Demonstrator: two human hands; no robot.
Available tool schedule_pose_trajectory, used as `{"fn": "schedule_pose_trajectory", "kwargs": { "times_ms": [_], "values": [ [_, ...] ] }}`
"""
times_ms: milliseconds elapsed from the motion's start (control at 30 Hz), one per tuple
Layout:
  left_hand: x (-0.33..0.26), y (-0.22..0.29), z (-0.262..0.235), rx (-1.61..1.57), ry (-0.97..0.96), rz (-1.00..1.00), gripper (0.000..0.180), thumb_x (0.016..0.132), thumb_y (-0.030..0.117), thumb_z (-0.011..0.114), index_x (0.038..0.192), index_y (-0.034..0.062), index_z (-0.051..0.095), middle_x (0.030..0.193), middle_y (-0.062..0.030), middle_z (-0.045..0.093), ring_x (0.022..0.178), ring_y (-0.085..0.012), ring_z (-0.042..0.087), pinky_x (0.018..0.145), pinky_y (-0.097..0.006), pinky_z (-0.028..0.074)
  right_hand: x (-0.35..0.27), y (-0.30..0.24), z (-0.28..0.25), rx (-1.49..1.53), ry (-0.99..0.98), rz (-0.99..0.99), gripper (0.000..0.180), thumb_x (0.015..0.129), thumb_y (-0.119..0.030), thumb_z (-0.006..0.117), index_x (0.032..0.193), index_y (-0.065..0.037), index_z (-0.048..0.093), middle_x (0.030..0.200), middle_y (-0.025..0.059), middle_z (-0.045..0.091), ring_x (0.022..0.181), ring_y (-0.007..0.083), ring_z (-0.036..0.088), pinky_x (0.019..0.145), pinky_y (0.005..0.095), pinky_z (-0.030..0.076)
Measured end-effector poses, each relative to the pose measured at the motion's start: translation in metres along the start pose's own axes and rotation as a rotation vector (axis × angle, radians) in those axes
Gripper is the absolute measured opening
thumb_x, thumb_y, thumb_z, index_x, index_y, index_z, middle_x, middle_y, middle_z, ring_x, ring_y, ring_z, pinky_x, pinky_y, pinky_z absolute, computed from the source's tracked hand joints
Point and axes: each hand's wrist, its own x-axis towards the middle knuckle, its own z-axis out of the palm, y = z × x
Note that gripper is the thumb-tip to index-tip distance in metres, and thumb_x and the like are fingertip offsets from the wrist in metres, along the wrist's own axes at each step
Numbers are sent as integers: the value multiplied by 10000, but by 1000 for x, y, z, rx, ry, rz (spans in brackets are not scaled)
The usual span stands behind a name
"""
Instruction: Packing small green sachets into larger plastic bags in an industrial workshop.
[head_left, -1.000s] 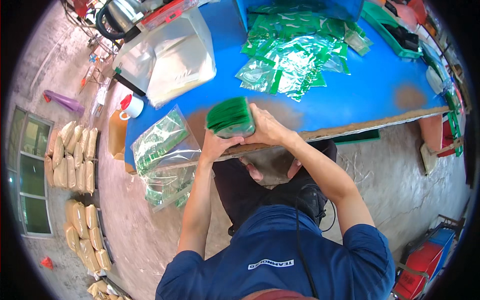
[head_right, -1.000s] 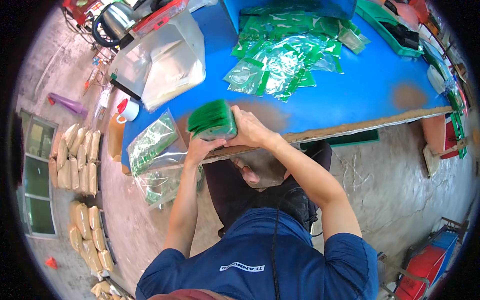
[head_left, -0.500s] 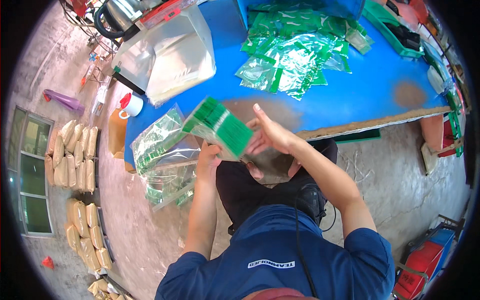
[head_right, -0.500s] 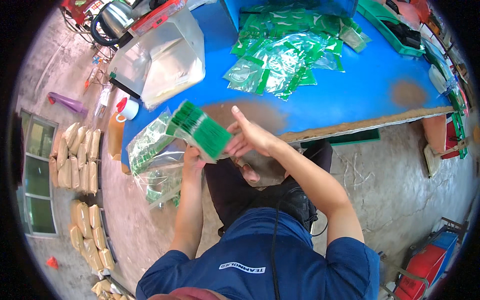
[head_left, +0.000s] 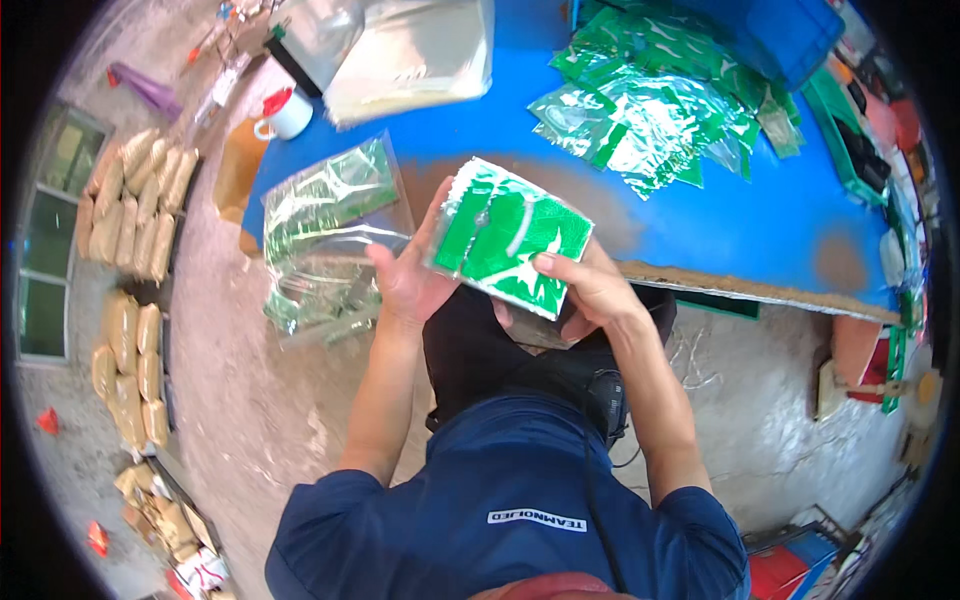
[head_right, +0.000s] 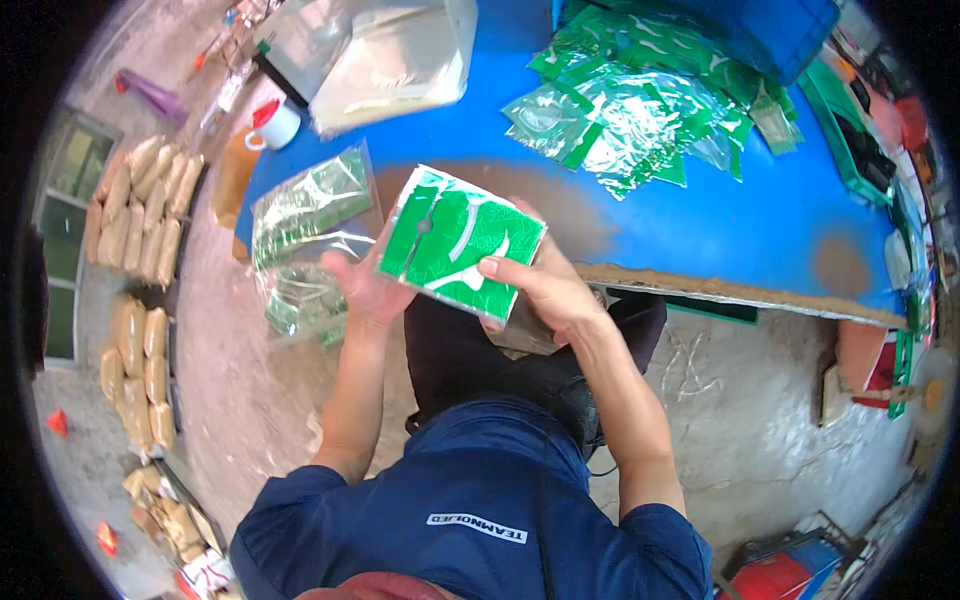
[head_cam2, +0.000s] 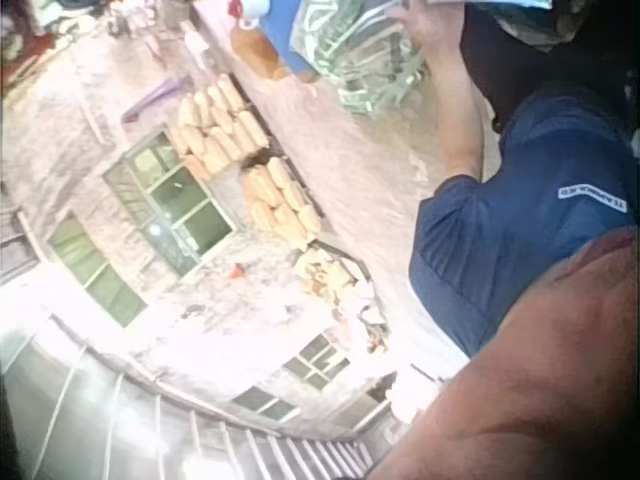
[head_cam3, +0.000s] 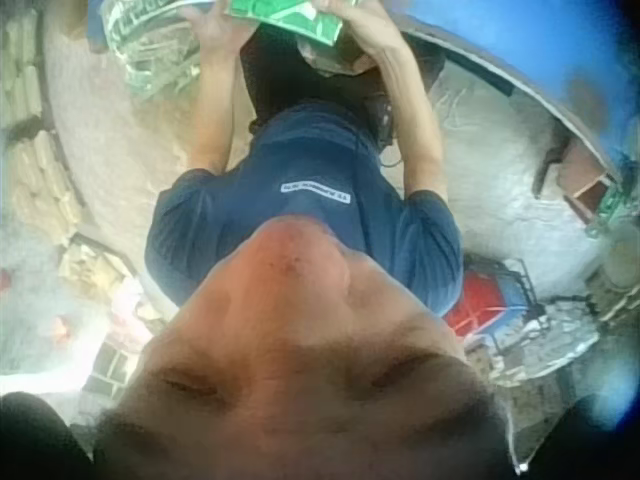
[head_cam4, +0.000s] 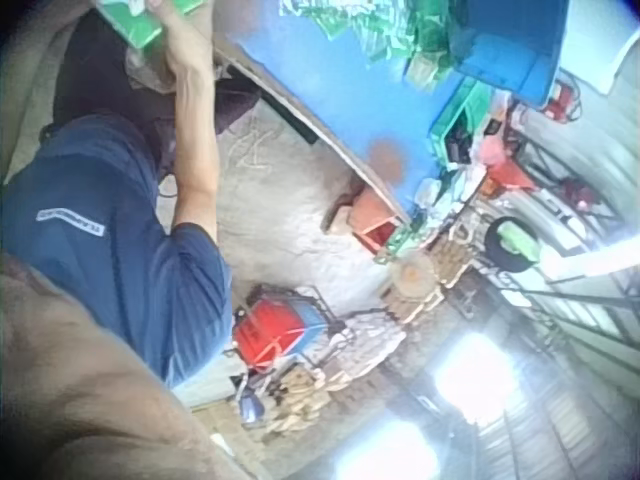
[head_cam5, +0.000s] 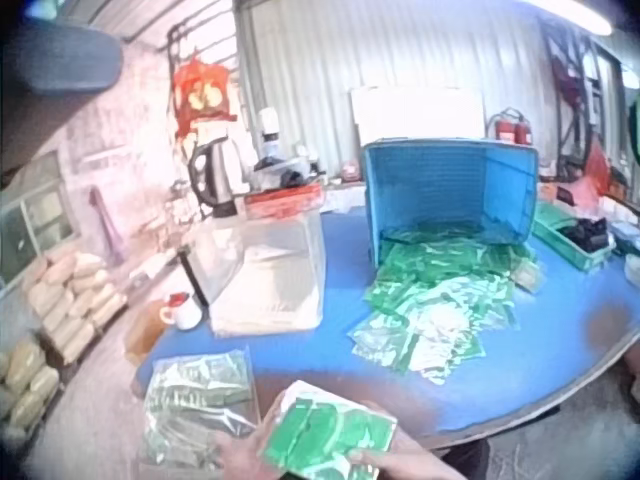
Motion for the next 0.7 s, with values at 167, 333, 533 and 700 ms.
{"fn": "schedule_pose_trajectory", "kwargs": {
  "times_ms": [167,333,533,700],
  "values": [
    [-21,-26,14,180,473,12,857,877,70,716,1580,147,232,1450,-71,477,1312,-210,496,1094,-383,422,4,7,6,-605,53,-26,993,750,-219,836,1502,-41,211,1275,231,561,1179,304,579,1014,401,469],
    [-38,-18,28,166,515,96,862,871,-38,683,1582,140,228,1439,-86,482,1318,-199,477,1077,-360,409,4,7,16,-563,-13,-147,988,709,-169,850,1481,-56,244,1252,214,570,1147,300,598,995,405,486],
    [-118,73,5,2094,658,249,811,789,87,766,1502,115,380,1490,-158,423,1398,-318,392,1161,-457,301,29,7,13,-815,262,-766,958,708,-181,865,1465,-54,292,1261,206,553,1133,306,604,961,427,499],
    [-155,110,-52,2624,431,6,764,716,52,752,1427,111,479,1450,-168,443,1395,-366,377,1164,-506,289,50,16,-19,-1130,475,-720,913,693,-234,886,1424,-37,375,1296,232,526,1131,382,592,940,432,498]
  ]
}}
